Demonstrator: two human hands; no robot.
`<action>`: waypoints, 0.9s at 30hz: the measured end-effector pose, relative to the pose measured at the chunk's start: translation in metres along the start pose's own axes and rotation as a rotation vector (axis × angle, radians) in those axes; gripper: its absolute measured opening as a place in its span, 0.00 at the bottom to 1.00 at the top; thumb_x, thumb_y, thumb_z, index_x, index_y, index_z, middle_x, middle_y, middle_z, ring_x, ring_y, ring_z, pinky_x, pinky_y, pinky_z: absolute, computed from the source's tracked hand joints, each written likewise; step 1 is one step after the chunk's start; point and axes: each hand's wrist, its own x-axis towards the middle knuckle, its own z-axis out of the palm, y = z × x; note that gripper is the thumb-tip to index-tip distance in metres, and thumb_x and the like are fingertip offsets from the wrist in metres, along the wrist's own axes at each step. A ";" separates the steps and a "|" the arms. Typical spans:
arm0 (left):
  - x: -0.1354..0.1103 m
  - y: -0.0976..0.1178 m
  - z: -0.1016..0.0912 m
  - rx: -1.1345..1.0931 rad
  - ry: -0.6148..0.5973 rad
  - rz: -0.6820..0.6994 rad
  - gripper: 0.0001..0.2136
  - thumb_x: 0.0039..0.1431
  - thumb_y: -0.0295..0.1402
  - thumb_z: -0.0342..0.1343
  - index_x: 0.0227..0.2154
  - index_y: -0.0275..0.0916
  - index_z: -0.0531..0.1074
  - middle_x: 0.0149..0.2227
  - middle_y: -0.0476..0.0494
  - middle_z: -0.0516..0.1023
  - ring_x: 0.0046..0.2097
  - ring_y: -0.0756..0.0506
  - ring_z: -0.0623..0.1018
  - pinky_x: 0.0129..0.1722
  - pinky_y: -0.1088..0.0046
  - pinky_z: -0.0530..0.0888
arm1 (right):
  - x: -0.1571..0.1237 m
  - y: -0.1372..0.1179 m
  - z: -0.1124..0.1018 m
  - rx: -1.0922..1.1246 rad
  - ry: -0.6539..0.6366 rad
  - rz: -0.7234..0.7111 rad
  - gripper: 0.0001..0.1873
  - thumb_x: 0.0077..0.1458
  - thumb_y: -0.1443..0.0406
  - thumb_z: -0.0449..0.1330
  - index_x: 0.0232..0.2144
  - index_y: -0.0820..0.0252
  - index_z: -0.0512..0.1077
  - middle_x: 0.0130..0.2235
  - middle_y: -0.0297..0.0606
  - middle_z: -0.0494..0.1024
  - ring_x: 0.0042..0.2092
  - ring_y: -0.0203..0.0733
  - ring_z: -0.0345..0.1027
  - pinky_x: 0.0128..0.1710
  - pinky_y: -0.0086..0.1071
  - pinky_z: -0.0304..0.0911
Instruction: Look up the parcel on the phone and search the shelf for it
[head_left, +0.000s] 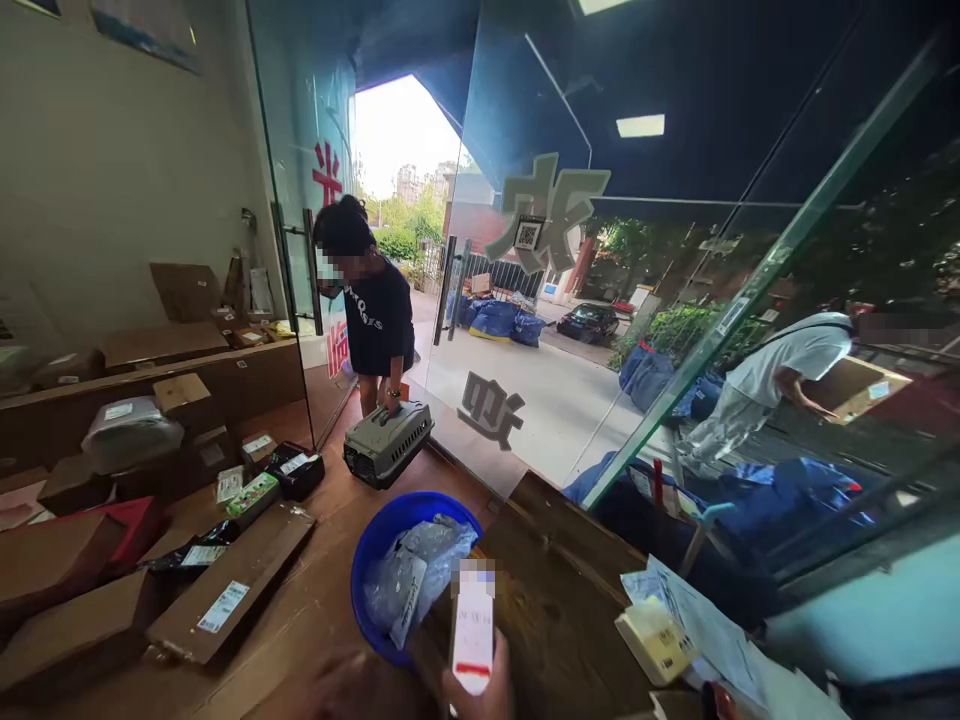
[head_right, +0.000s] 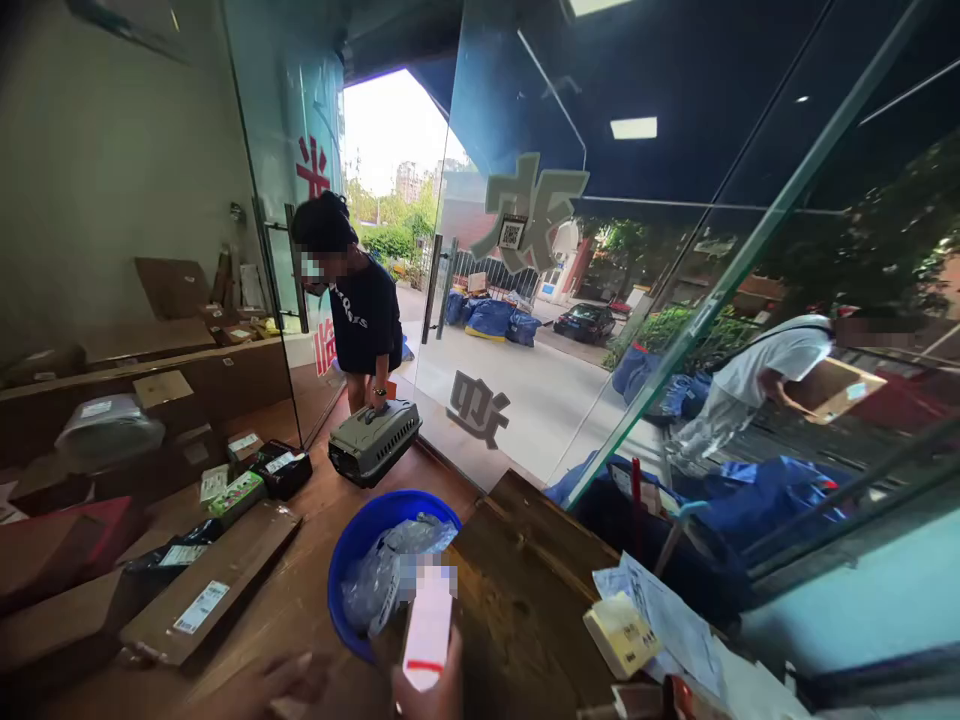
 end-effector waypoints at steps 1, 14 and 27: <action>0.003 0.002 0.002 -0.002 -0.019 0.010 0.22 0.55 0.49 0.58 0.48 0.43 0.75 0.49 0.39 0.76 0.54 0.35 0.71 0.50 0.53 0.71 | -0.003 -0.012 0.012 0.012 -0.013 -0.011 0.29 0.42 0.64 0.69 0.47 0.56 0.67 0.40 0.39 0.79 0.40 0.49 0.75 0.38 0.41 0.73; -0.011 0.038 0.010 -0.544 -0.258 0.137 0.49 0.52 0.37 0.57 0.67 0.49 0.28 0.62 0.42 0.66 0.54 0.37 0.73 0.39 0.69 0.73 | -0.071 -0.125 0.102 0.210 -0.067 -0.147 0.39 0.36 0.66 0.66 0.53 0.56 0.59 0.49 0.48 0.73 0.46 0.53 0.72 0.44 0.43 0.70; -0.053 0.058 -0.033 -0.279 -0.358 0.073 0.59 0.42 0.21 0.57 0.62 0.54 0.14 0.67 0.40 0.53 0.55 0.33 0.70 0.32 0.68 0.78 | -0.076 -0.125 0.115 0.518 -0.090 0.338 0.40 0.40 0.40 0.64 0.49 0.59 0.71 0.50 0.43 0.78 0.51 0.52 0.72 0.49 0.41 0.69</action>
